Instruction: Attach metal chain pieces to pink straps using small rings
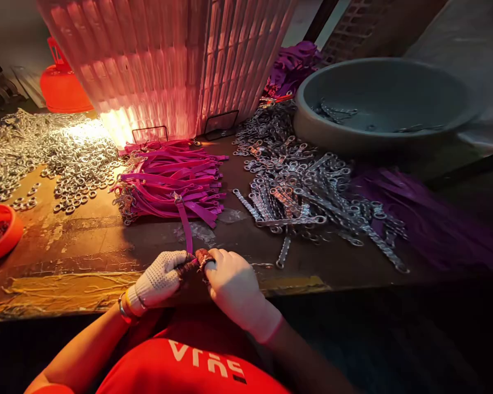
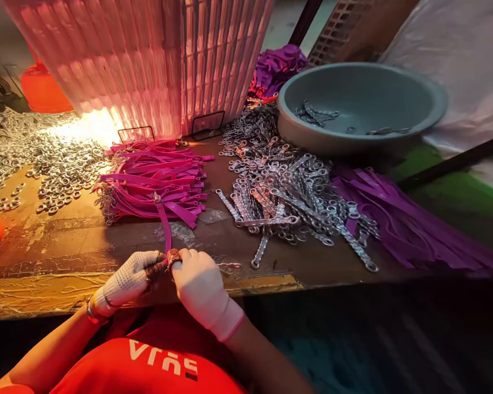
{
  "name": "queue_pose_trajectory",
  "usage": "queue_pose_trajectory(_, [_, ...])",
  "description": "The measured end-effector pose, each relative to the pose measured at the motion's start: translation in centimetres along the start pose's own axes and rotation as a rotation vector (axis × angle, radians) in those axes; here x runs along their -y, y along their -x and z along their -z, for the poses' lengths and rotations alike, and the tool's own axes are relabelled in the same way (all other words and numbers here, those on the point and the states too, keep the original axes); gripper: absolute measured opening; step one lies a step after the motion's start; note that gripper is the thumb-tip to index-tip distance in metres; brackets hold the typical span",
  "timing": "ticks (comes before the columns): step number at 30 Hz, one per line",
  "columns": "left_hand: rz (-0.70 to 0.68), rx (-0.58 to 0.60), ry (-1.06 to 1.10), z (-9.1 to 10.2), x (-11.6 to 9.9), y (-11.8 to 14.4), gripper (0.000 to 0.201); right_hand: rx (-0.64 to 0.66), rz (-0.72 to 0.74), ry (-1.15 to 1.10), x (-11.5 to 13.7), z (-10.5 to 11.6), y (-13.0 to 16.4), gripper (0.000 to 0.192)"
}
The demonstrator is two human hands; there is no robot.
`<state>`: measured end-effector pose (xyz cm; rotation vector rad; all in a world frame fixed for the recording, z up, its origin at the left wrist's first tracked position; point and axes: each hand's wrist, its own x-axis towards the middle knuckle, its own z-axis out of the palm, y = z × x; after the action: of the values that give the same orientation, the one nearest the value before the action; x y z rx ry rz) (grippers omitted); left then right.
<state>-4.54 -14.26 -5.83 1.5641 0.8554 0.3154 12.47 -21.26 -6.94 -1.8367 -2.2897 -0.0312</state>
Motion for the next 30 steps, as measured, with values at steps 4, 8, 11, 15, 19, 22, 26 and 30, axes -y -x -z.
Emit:
queue_pose_trajectory(4, [-0.11, -0.043, -0.049, -0.3, 0.5, 0.0, 0.037, -0.012, 0.017, 0.086, 0.1, 0.6, -0.2, 0.023])
queue_pose_trajectory(8, [0.114, -0.095, 0.287, -1.3, 1.5, 0.0, 0.042, 0.098, -0.029, 0.063, 0.2, 1.4, -0.4, 0.016])
queue_pose_trajectory(11, [0.167, -0.075, 0.399, -1.7, 2.1, 0.0, 0.045, 0.16, -0.073, -0.02, 0.2, 1.4, -0.3, 0.01])
queue_pose_trajectory(15, [0.119, -0.062, 0.257, -0.9, 2.5, 0.1, 0.043, 0.144, -0.075, -0.074, 0.5, 0.4, 0.1, 0.015])
queue_pose_trajectory(19, [-0.085, -0.05, -0.176, 0.4, 2.1, -0.3, 0.031, 0.081, -0.003, 0.094, 0.7, -0.5, 0.0, 0.021])
queue_pose_trajectory(22, [-0.093, -0.007, -0.309, 0.6, 2.0, -0.8, 0.018, 0.112, 0.04, 0.068, 0.2, -0.8, -0.3, 0.021])
queue_pose_trajectory(26, [0.016, -0.001, -0.351, -0.1, 2.3, -1.0, 0.019, 0.094, -0.059, -0.04, -0.7, -1.2, -0.2, 0.022])
queue_pose_trajectory(30, [0.008, -0.012, -0.045, -0.4, 2.5, -0.7, 0.023, 0.094, -0.106, -0.161, -0.9, -0.9, 0.1, 0.038])
